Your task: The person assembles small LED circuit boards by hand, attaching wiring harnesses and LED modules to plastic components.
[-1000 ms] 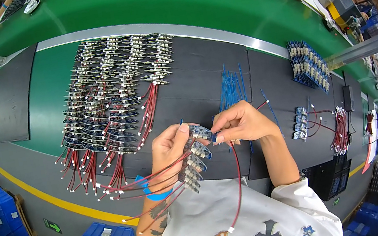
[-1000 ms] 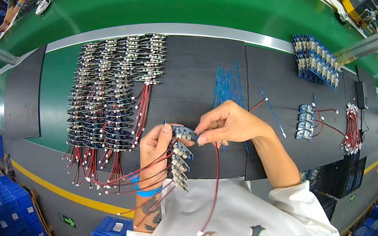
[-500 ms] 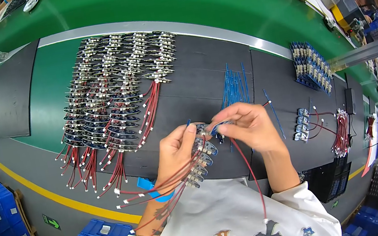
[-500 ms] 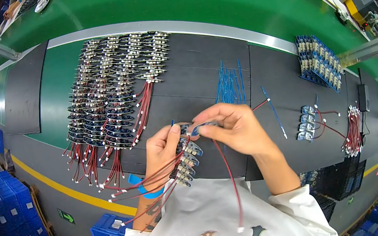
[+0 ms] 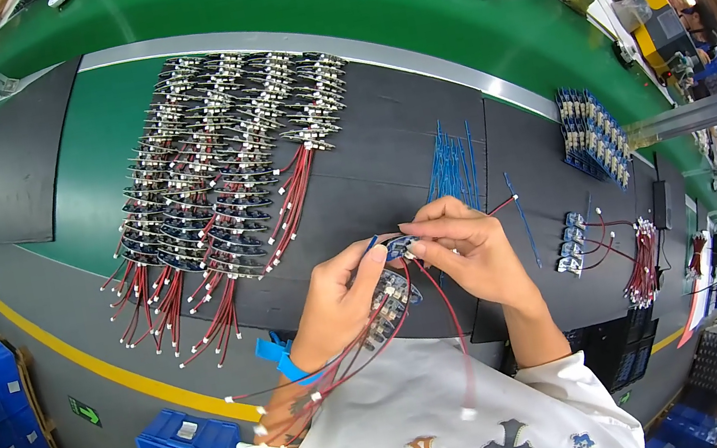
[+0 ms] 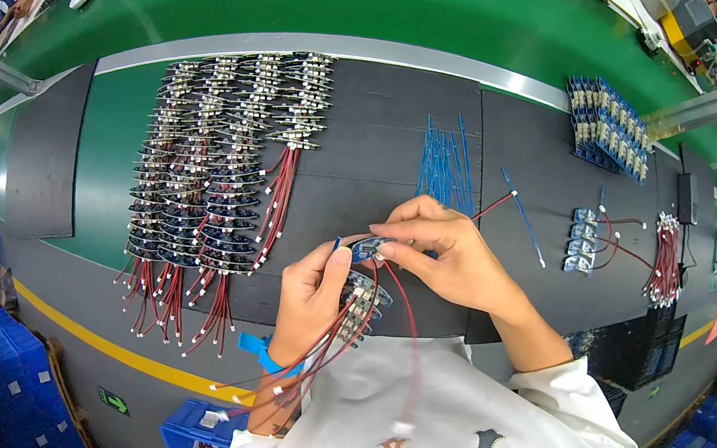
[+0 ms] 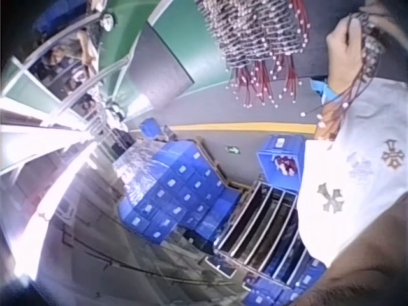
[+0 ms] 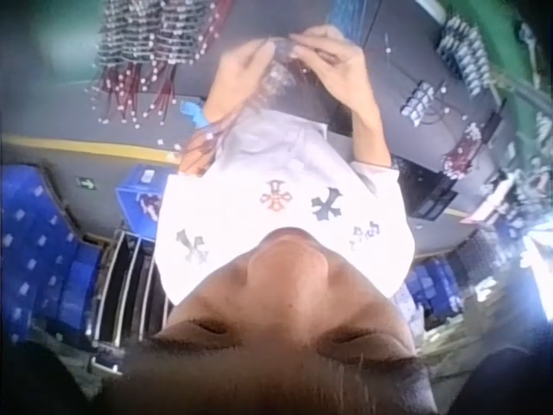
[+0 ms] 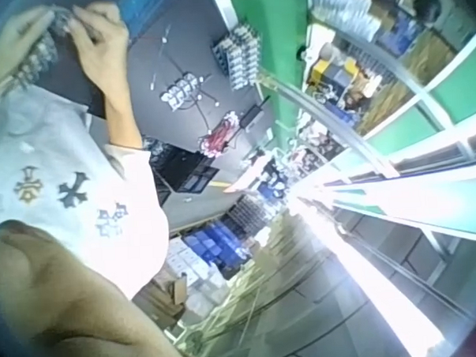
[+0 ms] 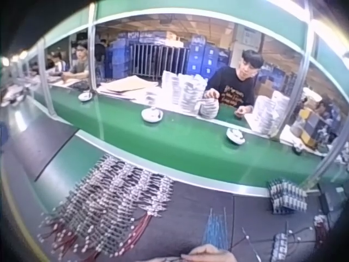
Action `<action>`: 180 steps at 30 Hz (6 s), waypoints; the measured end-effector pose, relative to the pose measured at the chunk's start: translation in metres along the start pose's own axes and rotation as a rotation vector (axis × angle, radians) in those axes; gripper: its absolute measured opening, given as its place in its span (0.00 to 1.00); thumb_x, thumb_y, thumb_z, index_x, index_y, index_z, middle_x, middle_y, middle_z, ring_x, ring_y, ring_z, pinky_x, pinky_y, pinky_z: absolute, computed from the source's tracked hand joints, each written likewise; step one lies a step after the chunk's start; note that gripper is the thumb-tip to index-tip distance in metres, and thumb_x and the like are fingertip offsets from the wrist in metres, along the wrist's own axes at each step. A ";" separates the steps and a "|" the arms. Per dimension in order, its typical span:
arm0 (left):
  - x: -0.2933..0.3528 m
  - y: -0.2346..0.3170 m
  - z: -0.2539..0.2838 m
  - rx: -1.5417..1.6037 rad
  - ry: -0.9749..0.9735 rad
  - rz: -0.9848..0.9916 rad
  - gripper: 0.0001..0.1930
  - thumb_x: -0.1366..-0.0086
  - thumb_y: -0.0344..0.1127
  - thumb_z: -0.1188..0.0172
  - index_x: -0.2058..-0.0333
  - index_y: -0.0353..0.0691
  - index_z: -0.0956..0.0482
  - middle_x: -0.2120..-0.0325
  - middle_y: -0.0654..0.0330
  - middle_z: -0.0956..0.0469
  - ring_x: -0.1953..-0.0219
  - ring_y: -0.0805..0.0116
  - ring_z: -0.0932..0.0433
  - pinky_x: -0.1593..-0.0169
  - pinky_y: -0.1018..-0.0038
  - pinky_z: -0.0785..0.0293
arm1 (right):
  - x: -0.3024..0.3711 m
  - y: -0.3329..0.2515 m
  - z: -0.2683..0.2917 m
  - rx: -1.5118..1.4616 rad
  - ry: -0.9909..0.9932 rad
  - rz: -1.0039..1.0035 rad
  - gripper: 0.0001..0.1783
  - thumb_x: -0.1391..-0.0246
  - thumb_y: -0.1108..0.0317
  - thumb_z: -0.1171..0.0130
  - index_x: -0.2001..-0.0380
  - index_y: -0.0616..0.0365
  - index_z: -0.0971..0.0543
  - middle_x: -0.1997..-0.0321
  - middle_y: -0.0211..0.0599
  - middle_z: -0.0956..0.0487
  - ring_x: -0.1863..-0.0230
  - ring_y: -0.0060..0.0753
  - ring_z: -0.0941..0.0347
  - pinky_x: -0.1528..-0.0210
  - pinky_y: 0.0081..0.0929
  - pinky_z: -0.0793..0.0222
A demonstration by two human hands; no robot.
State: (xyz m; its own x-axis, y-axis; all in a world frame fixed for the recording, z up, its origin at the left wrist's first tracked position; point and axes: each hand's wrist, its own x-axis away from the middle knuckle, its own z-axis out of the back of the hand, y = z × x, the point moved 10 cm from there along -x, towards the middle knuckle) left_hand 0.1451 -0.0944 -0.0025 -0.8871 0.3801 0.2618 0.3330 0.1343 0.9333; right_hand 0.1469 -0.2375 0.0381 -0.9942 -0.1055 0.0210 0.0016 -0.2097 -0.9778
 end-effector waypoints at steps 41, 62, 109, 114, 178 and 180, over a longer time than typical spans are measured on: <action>0.070 -0.051 0.021 0.123 -0.053 0.278 0.24 0.25 0.46 0.59 0.52 0.28 0.24 0.76 0.54 0.18 0.75 0.77 0.22 0.69 0.81 0.28 | -0.096 -0.030 -0.072 0.743 0.092 0.605 0.09 0.56 0.76 0.35 0.68 0.60 0.22 0.66 0.37 0.26 0.64 0.41 0.26 0.65 0.35 0.29; 0.031 -0.024 0.031 0.088 -0.149 0.076 0.15 0.28 0.33 0.51 0.51 0.28 0.26 0.62 0.64 0.23 0.61 0.83 0.28 0.57 0.83 0.31 | -0.013 0.006 -0.043 -0.289 -0.369 -0.238 0.10 0.44 0.77 0.39 0.59 0.69 0.20 0.65 0.35 0.19 0.65 0.20 0.25 0.64 0.18 0.29; 0.181 0.016 0.152 0.318 0.926 -0.380 0.12 0.28 0.36 0.52 0.51 0.37 0.29 0.60 0.58 0.23 0.66 0.71 0.22 0.61 0.73 0.22 | -0.079 -0.020 -0.058 0.609 0.176 0.452 0.10 0.57 0.72 0.32 0.68 0.61 0.17 0.67 0.37 0.21 0.66 0.41 0.27 0.64 0.33 0.31; 0.103 -0.008 0.112 0.038 0.536 -0.069 0.12 0.30 0.32 0.47 0.58 0.27 0.22 0.68 0.64 0.21 0.67 0.82 0.27 0.63 0.82 0.30 | -0.045 -0.012 -0.089 -0.104 -0.369 -0.033 0.13 0.48 0.71 0.34 0.58 0.62 0.19 0.64 0.36 0.22 0.65 0.24 0.26 0.66 0.23 0.32; 0.101 -0.025 0.081 0.545 -0.156 -0.013 0.24 0.28 0.39 0.53 0.63 0.15 0.26 0.73 0.34 0.21 0.74 0.44 0.19 0.71 0.56 0.20 | -0.036 -0.019 -0.103 0.002 -0.592 0.084 0.06 0.48 0.76 0.39 0.65 0.62 0.18 0.70 0.39 0.22 0.71 0.35 0.25 0.70 0.27 0.32; 0.109 -0.015 0.110 0.570 -0.014 -0.128 0.25 0.28 0.41 0.53 0.62 0.14 0.26 0.73 0.34 0.22 0.76 0.42 0.20 0.73 0.54 0.21 | -0.055 -0.026 -0.082 0.278 -0.302 0.255 0.06 0.51 0.79 0.37 0.68 0.63 0.18 0.71 0.40 0.21 0.69 0.36 0.25 0.69 0.27 0.33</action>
State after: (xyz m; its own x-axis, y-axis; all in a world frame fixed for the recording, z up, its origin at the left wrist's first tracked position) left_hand 0.0787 0.0455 -0.0153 -0.9287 0.3398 0.1485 0.3459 0.6495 0.6771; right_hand 0.1923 -0.1470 0.0457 -0.8827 -0.4564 -0.1121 0.3107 -0.3877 -0.8679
